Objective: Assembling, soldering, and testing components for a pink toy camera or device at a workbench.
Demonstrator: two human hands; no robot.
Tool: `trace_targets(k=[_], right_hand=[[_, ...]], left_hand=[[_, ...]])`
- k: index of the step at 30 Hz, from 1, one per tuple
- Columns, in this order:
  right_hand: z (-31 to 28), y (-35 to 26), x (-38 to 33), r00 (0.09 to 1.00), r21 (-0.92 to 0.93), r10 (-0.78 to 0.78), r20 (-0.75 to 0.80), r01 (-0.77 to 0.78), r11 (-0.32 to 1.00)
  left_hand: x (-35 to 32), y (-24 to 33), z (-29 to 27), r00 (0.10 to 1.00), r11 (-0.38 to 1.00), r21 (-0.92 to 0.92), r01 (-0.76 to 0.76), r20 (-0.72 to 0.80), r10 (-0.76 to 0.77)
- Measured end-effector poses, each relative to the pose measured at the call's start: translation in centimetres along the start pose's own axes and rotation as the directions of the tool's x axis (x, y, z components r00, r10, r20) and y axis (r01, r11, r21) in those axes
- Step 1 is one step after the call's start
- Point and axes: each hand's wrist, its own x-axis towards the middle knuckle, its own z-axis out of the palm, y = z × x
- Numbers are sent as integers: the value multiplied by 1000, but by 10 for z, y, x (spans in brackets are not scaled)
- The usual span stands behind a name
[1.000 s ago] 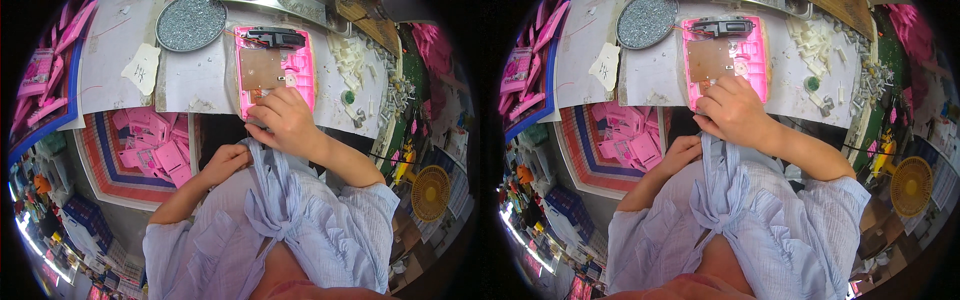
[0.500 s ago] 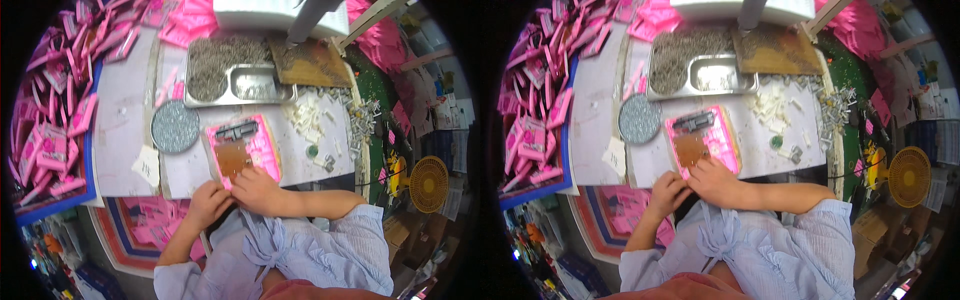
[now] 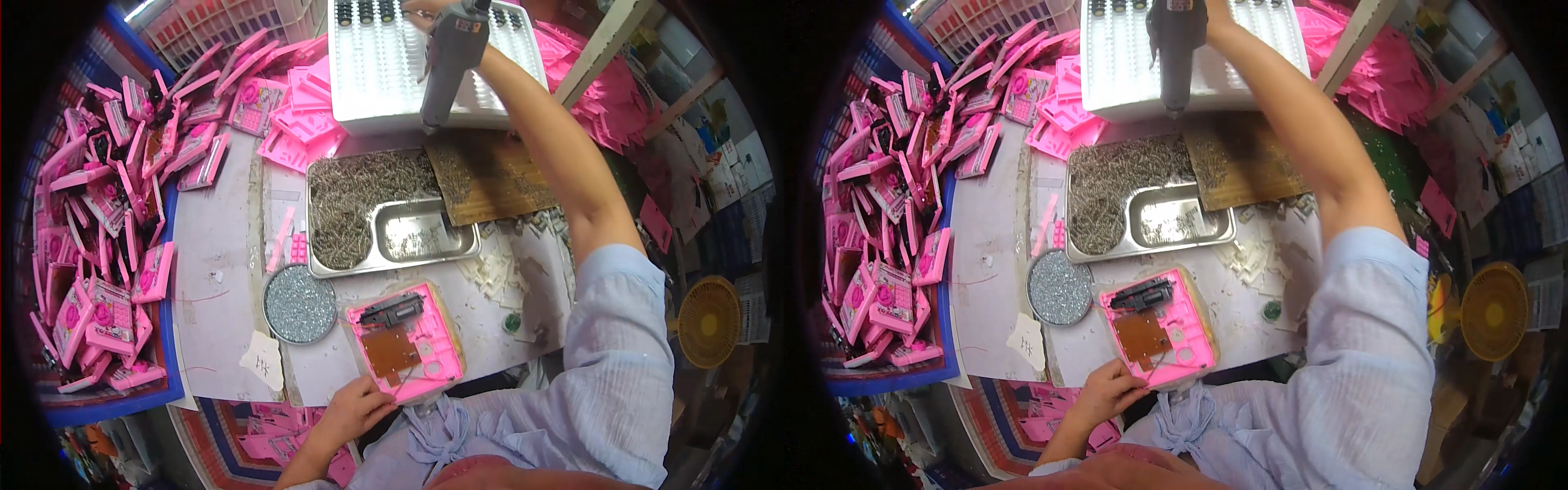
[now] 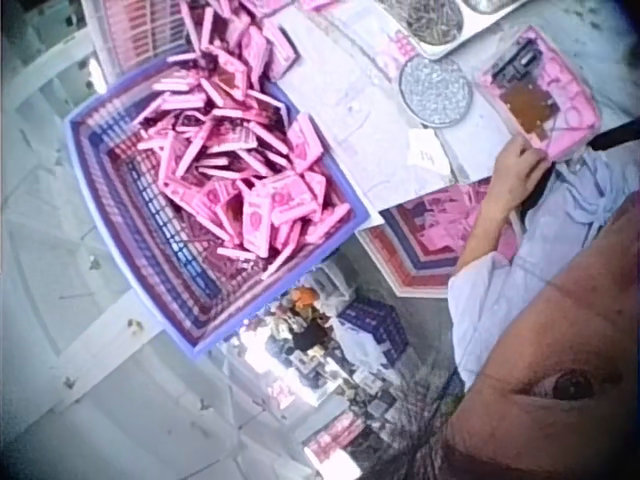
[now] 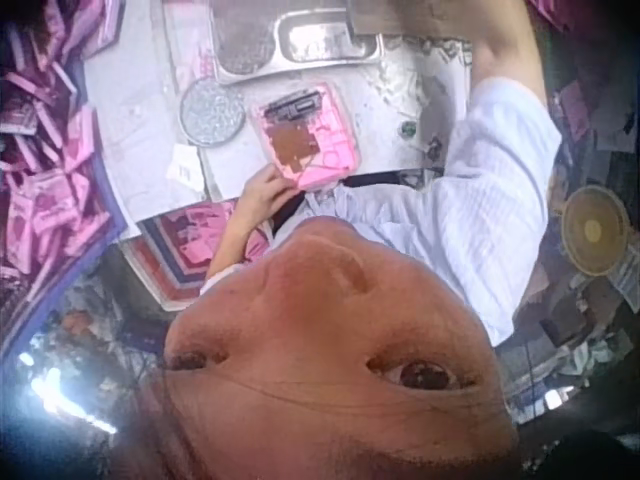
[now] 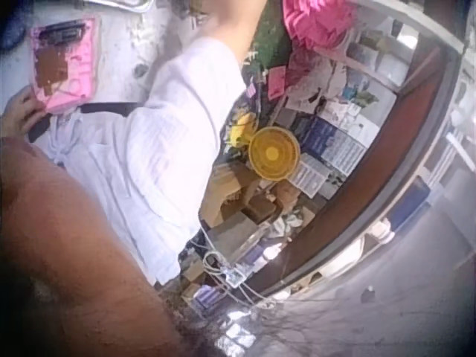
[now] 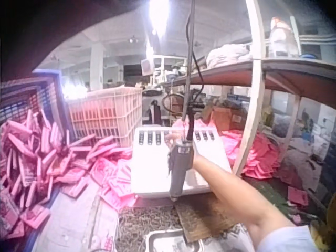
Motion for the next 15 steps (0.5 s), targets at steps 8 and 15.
trace_targets(k=[8,15], right_hand=[[60,-34,32,979,-477,-203,-5,176,861],[39,-33,34,984,-410,-157,-79,111,905]], left_hand=[[-14,3,5,995,998,16,67,-73,-65],[-8,9,2,994,996,65,58,-91,-52]])
